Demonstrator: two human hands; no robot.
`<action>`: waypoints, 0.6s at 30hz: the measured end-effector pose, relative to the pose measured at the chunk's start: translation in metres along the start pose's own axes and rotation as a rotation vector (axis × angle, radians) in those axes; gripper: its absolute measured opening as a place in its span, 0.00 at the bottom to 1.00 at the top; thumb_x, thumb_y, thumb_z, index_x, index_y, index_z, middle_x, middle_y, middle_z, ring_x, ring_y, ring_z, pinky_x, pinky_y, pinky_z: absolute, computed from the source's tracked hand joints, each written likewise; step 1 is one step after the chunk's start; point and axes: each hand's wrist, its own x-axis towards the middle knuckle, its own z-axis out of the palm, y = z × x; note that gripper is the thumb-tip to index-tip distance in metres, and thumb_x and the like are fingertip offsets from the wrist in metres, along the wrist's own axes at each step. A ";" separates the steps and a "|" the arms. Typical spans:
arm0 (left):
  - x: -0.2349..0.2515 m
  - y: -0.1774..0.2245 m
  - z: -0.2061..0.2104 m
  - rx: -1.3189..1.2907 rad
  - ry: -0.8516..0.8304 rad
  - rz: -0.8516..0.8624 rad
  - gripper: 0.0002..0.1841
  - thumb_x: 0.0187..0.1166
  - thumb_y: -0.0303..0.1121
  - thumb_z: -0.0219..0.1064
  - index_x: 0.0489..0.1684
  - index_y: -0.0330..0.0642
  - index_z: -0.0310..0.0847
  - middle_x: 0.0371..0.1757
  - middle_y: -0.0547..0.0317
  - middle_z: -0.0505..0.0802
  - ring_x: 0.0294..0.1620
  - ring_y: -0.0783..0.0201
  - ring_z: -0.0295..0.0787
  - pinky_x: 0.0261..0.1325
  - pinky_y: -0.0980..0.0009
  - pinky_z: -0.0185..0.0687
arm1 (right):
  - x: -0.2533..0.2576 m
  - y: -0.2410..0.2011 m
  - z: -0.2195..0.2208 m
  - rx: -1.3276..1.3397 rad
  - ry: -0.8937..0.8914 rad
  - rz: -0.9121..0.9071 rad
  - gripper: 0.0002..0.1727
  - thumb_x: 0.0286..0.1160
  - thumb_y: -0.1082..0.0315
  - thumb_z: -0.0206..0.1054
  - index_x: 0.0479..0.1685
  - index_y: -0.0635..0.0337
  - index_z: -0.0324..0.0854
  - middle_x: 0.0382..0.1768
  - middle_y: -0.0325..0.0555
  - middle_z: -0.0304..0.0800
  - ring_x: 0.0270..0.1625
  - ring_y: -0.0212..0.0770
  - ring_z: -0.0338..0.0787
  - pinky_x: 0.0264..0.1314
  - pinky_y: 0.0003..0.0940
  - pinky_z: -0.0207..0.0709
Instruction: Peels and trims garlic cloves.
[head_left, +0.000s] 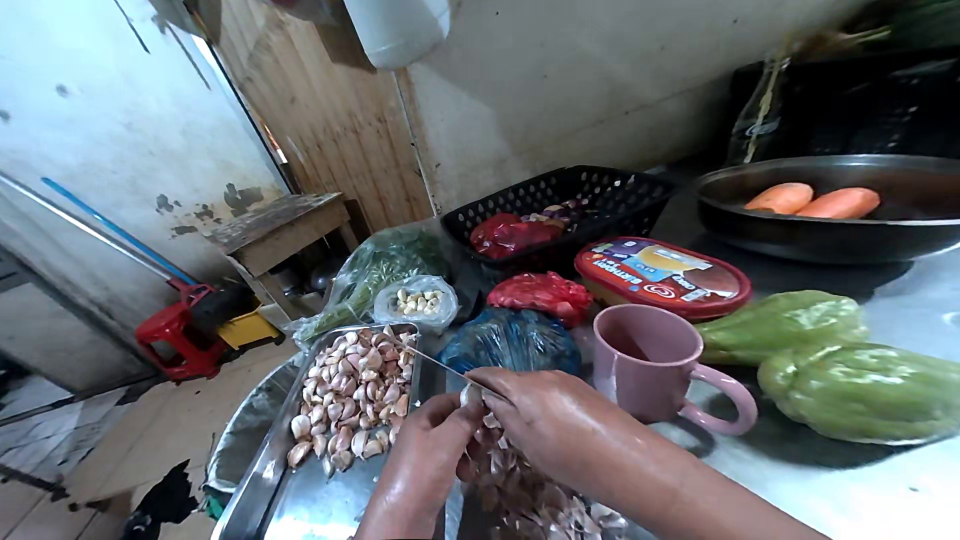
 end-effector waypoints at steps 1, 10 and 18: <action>0.000 0.000 0.000 -0.019 0.004 -0.005 0.09 0.87 0.31 0.57 0.46 0.36 0.82 0.30 0.61 0.89 0.27 0.71 0.85 0.29 0.78 0.80 | 0.000 -0.001 -0.002 0.025 -0.034 0.016 0.22 0.92 0.63 0.52 0.80 0.53 0.76 0.49 0.58 0.93 0.55 0.59 0.92 0.60 0.59 0.81; 0.001 -0.006 -0.004 0.085 -0.057 0.043 0.11 0.84 0.34 0.54 0.42 0.40 0.82 0.29 0.66 0.87 0.26 0.73 0.83 0.30 0.77 0.80 | 0.002 -0.002 -0.008 0.037 -0.162 0.045 0.22 0.93 0.64 0.51 0.80 0.52 0.74 0.51 0.58 0.92 0.56 0.58 0.91 0.62 0.58 0.80; -0.002 -0.013 -0.001 0.349 -0.034 0.231 0.16 0.87 0.41 0.53 0.49 0.41 0.83 0.33 0.67 0.87 0.31 0.74 0.85 0.37 0.76 0.83 | 0.002 -0.008 -0.014 0.026 -0.223 0.110 0.22 0.92 0.65 0.51 0.82 0.54 0.71 0.56 0.60 0.90 0.61 0.60 0.90 0.64 0.58 0.79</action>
